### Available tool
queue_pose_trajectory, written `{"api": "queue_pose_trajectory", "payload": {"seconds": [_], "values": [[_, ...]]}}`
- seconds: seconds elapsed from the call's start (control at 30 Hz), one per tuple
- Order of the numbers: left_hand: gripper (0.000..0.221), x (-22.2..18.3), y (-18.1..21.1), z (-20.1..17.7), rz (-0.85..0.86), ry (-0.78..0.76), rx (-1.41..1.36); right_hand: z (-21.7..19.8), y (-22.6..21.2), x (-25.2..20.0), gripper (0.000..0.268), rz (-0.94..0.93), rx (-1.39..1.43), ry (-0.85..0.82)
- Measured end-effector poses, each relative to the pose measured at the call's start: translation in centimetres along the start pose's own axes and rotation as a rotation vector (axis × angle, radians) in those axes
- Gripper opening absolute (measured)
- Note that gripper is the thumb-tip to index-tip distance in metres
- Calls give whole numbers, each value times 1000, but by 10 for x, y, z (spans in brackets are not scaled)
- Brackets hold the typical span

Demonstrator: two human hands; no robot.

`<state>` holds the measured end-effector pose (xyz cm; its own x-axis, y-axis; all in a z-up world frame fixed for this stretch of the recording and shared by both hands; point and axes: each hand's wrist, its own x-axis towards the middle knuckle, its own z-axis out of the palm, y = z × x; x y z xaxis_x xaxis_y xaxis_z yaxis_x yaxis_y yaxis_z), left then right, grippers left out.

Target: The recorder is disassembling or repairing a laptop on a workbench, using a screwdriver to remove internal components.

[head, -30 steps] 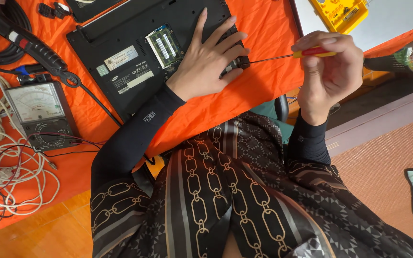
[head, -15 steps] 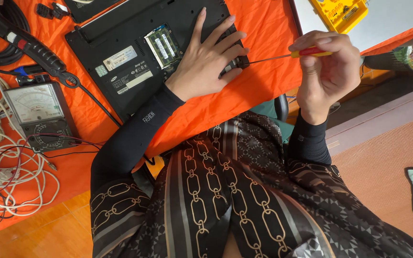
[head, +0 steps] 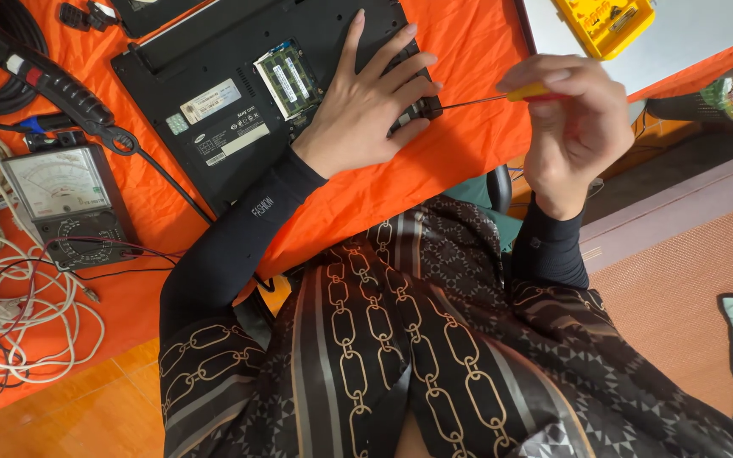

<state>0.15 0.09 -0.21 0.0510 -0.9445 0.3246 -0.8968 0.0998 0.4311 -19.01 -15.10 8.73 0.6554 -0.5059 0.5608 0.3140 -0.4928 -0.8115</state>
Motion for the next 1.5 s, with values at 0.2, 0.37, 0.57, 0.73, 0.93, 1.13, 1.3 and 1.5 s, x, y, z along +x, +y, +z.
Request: {"api": "queue_pose_trajectory", "payload": {"seconds": [0.2, 0.37, 0.57, 0.73, 0.93, 1.13, 1.3, 1.5], "values": [[41, 1, -2, -1, 45, 44, 130, 10, -24, 17, 15, -49, 15, -195], [37, 4, 11, -13, -10, 78, 3, 22, -25, 28, 14, 20, -77, -213], [31, 5, 9, -7, -16, 73, 36, 34, -43, 48, 22, -54, -138, -346], [35, 5, 13, -12, -26, 65, 28, 26, -26, 34, 19, -37, -94, -290], [35, 6, 15, -16, -22, 78, 15, 23, -30, 37, 15, 48, -9, -272], [36, 8, 19, -18, -33, 63, 51, 11, -4, 18, 17, -8, 24, -247], [37, 10, 27, -25, -51, 39, 99, 18, -23, 31, 11, 88, 111, -218], [42, 9, 28, -24, -41, 68, 125, 9, -3, 17, 14, -9, 85, -237]]}}
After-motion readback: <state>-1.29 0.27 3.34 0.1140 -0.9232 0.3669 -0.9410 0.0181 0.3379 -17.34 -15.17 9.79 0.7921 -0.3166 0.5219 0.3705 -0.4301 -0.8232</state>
